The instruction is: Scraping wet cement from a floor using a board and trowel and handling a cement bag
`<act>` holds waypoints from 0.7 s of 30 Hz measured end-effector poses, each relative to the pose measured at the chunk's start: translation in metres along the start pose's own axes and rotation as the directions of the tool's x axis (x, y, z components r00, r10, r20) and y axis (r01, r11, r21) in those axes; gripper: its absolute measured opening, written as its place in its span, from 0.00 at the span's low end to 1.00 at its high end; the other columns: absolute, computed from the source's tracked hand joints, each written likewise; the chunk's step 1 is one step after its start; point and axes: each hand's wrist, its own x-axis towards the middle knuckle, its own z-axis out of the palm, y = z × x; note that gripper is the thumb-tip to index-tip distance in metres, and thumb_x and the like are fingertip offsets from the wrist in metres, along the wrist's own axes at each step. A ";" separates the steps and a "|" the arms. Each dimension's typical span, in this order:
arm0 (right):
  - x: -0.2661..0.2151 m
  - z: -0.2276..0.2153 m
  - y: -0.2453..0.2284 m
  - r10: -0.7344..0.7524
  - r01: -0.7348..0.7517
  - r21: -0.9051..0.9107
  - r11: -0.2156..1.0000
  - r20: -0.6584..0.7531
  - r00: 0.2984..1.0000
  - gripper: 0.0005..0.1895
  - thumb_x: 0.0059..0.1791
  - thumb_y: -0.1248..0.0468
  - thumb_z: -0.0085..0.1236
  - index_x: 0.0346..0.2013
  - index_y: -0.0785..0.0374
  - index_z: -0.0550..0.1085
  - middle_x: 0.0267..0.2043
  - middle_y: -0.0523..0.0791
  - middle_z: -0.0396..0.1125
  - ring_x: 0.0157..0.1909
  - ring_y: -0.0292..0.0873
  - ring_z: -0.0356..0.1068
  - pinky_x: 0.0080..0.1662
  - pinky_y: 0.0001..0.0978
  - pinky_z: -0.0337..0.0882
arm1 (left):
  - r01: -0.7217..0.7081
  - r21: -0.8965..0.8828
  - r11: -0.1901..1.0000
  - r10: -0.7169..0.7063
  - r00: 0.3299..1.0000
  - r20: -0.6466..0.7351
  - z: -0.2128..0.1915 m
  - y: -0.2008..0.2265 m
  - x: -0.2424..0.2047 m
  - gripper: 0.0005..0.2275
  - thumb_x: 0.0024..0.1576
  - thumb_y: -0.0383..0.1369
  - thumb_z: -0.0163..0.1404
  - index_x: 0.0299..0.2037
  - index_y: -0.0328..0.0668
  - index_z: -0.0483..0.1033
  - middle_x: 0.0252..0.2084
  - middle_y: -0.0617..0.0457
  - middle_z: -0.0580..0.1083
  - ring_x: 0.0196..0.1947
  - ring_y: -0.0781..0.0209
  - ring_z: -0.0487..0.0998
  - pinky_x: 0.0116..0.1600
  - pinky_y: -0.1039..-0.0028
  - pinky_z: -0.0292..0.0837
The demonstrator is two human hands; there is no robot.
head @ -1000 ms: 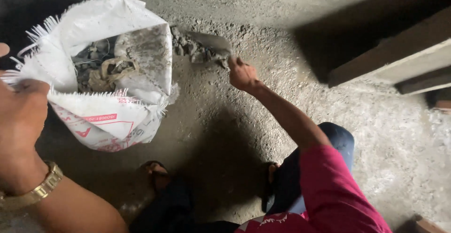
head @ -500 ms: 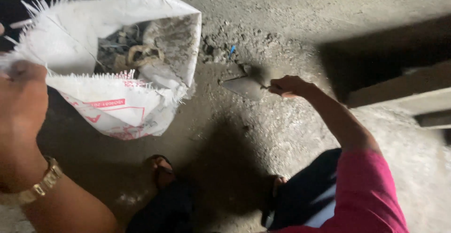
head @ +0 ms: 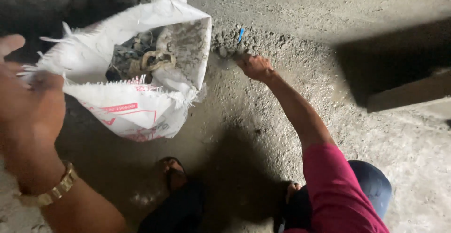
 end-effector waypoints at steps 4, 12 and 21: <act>-0.031 -0.020 -0.025 0.282 -0.281 -0.017 0.959 0.029 0.959 0.20 0.61 0.51 0.30 0.38 0.59 0.67 0.21 0.42 0.60 0.17 0.39 0.56 0.19 0.37 0.59 | 0.071 -0.065 0.995 -0.071 0.997 0.001 -0.001 0.006 -0.002 0.23 0.61 0.16 0.48 0.69 0.24 0.71 0.43 0.36 0.66 0.30 0.46 0.68 0.27 0.61 0.63; -0.090 -0.144 -0.043 0.359 -0.319 -0.247 0.915 0.136 0.923 0.21 0.63 0.48 0.33 0.37 0.57 0.66 0.24 0.41 0.62 0.18 0.37 0.56 0.20 0.32 0.59 | 0.317 -0.176 0.932 -0.296 0.946 0.135 -0.019 0.042 0.011 0.25 0.57 0.18 0.54 0.65 0.42 0.66 0.41 0.42 0.72 0.35 0.44 0.75 0.31 0.55 0.70; -0.115 -0.254 -0.123 0.077 -0.052 -0.383 0.922 0.048 0.996 0.19 0.62 0.53 0.43 0.31 0.59 0.68 0.16 0.37 0.60 0.13 0.34 0.54 0.14 0.28 0.58 | 0.288 -0.288 0.913 -0.238 0.951 0.197 -0.028 0.052 0.011 0.25 0.55 0.18 0.55 0.64 0.36 0.65 0.33 0.45 0.72 0.30 0.46 0.76 0.28 0.55 0.73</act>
